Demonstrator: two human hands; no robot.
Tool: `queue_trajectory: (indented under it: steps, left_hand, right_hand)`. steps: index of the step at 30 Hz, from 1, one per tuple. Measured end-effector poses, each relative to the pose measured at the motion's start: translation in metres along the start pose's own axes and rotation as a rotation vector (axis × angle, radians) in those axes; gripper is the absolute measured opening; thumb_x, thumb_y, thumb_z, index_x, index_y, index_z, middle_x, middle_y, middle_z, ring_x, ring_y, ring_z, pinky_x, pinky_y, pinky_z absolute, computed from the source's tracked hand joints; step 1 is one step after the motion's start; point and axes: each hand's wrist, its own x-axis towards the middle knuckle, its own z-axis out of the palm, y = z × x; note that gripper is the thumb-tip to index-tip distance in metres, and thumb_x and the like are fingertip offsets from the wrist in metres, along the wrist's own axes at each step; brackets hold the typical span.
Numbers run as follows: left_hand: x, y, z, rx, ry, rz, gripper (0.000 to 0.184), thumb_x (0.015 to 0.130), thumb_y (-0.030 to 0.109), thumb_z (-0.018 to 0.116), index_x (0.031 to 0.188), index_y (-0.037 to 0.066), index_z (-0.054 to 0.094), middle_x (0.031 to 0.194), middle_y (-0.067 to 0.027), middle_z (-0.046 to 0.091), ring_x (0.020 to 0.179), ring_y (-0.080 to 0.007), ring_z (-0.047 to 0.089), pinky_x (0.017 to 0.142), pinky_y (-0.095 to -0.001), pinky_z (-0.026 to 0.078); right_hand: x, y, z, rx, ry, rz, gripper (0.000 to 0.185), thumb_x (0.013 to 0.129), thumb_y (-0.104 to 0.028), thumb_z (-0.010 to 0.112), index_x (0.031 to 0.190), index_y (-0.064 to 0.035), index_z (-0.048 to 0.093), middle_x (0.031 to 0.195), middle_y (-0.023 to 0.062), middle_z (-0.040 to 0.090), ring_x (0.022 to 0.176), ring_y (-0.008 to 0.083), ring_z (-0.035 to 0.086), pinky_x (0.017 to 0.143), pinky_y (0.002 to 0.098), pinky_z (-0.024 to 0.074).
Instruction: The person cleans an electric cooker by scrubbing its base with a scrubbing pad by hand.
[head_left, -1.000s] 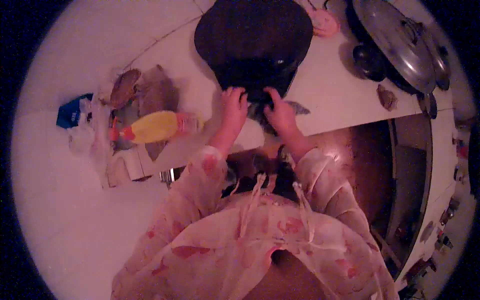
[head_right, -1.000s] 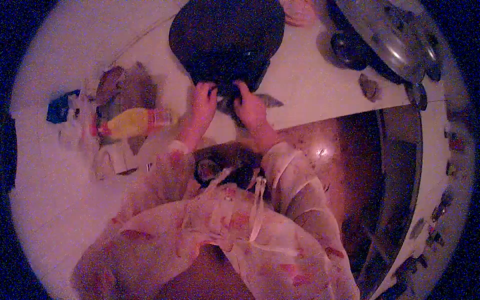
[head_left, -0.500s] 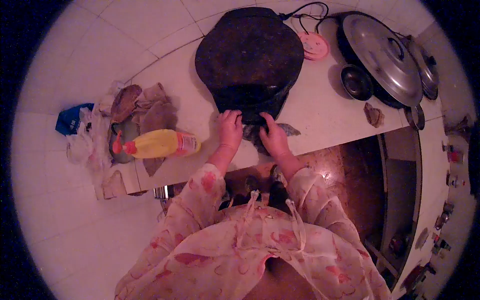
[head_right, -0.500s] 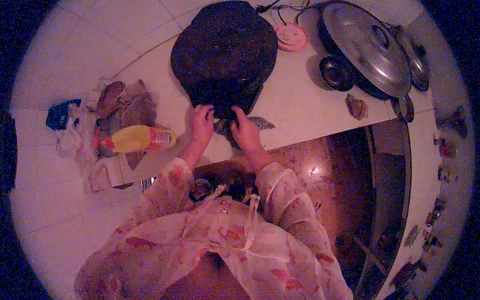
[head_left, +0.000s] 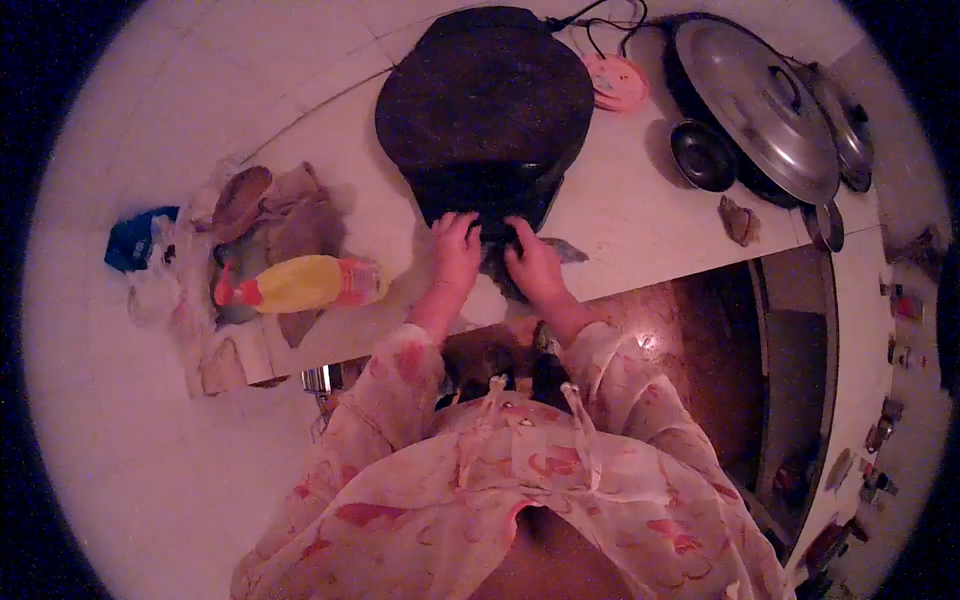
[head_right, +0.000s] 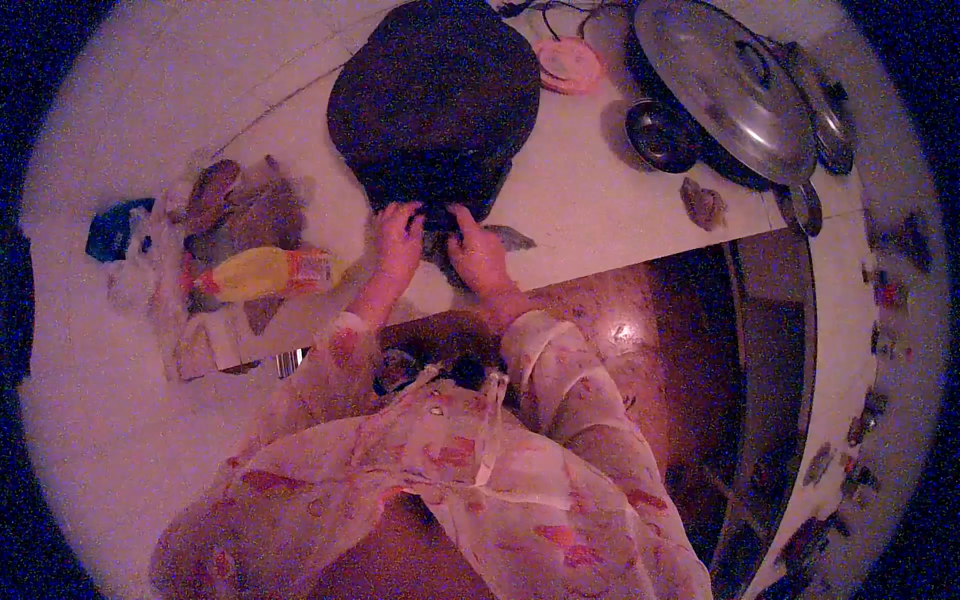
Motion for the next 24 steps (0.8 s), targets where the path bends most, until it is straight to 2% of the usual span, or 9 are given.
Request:
queue_trajectory:
  steps: [8,10,11,13,14,16,19,22,24]
  left_hand:
    - [0.002,0.007,-0.001,0.127,-0.043,0.062,0.011,0.072,0.007,0.058,0.084,0.004,0.058,0.087,-0.0136,0.056,0.085,-0.0322,0.051,0.077,-0.0405,0.040]
    - [0.006,0.009,-0.002,0.026,-0.080,0.006,0.012,0.072,0.006,0.058,0.084,0.004,0.057,0.087,-0.0137,0.056,0.084,-0.0323,0.051,0.076,-0.0405,0.040]
    - [0.006,0.010,-0.003,0.029,-0.089,0.019,0.012,0.072,0.006,0.058,0.084,0.004,0.057,0.087,-0.0137,0.056,0.084,-0.0323,0.051,0.076,-0.0405,0.040]
    - [0.010,0.025,-0.016,-0.140,-0.137,-0.052,0.014,0.072,0.006,0.059,0.085,0.005,0.057,0.087,-0.0125,0.056,0.083,-0.0314,0.051,0.076,-0.0407,0.039]
    - [0.017,0.031,-0.021,-0.135,-0.153,-0.043,0.014,0.072,0.006,0.059,0.085,0.005,0.057,0.087,-0.0125,0.056,0.083,-0.0314,0.051,0.076,-0.0407,0.039]
    - [0.035,0.046,-0.033,0.053,0.088,0.263,0.020,0.072,0.012,0.063,0.090,0.006,0.057,0.088,-0.0101,0.057,0.087,-0.0302,0.050,0.076,-0.0415,0.039]
    - [0.073,0.053,-0.033,0.178,0.104,0.345,0.029,0.071,0.019,0.066,0.096,0.009,0.057,0.092,-0.0084,0.057,0.092,-0.0291,0.049,0.080,-0.0418,0.036]
    - [0.084,0.047,-0.030,0.211,-0.126,0.273,0.039,0.068,0.027,0.070,0.100,0.011,0.056,0.098,-0.0075,0.056,0.097,-0.0289,0.047,0.087,-0.0417,0.032]
    - [0.089,0.041,-0.026,0.224,-0.173,0.250,0.042,0.066,0.030,0.071,0.101,0.011,0.055,0.098,-0.0070,0.055,0.097,-0.0286,0.047,0.088,-0.0416,0.030]
  right_hand:
    - [-0.003,0.000,0.000,0.071,0.053,-0.010,0.042,0.076,-0.011,0.055,0.116,-0.0179,0.044,0.076,0.0203,0.057,0.071,0.0380,0.057,0.064,0.0434,0.0460]
    - [0.001,0.006,0.001,0.241,0.049,0.127,0.036,0.077,-0.010,0.058,0.111,-0.0139,0.045,0.074,0.0132,0.056,0.065,0.0270,0.056,0.063,0.0348,0.0463]
    - [0.003,0.011,0.001,0.250,0.061,0.132,0.036,0.077,-0.010,0.058,0.111,-0.0139,0.045,0.074,0.0132,0.056,0.065,0.0270,0.056,0.063,0.0348,0.0463]
    - [0.008,0.028,0.003,0.418,0.306,0.111,0.024,0.080,-0.017,0.059,0.098,-0.0067,0.048,0.080,0.0163,0.059,0.073,0.0309,0.058,0.067,0.0384,0.0459]
    - [0.012,0.037,0.000,0.428,0.318,0.123,0.024,0.080,-0.017,0.059,0.098,-0.0067,0.048,0.080,0.0163,0.059,0.073,0.0309,0.058,0.067,0.0384,0.0459]
    - [0.025,0.037,-0.018,0.565,0.394,0.172,0.019,0.080,-0.016,0.059,0.092,-0.0028,0.052,0.083,0.0132,0.057,0.078,0.0255,0.055,0.073,0.0334,0.0443]
    - [0.051,0.018,-0.032,0.799,0.534,0.114,0.016,0.081,-0.015,0.058,0.091,-0.0024,0.055,0.085,0.0132,0.057,0.081,0.0245,0.055,0.076,0.0325,0.0439]
    - [0.073,0.018,-0.028,0.679,0.565,0.024,0.019,0.081,-0.014,0.058,0.095,-0.0026,0.055,0.085,0.0128,0.057,0.082,0.0231,0.054,0.078,0.0302,0.0429]
    - [0.077,0.021,-0.026,0.654,0.596,0.042,0.018,0.080,-0.014,0.059,0.093,-0.0027,0.055,0.085,0.0128,0.057,0.082,0.0232,0.054,0.077,0.0310,0.0431]
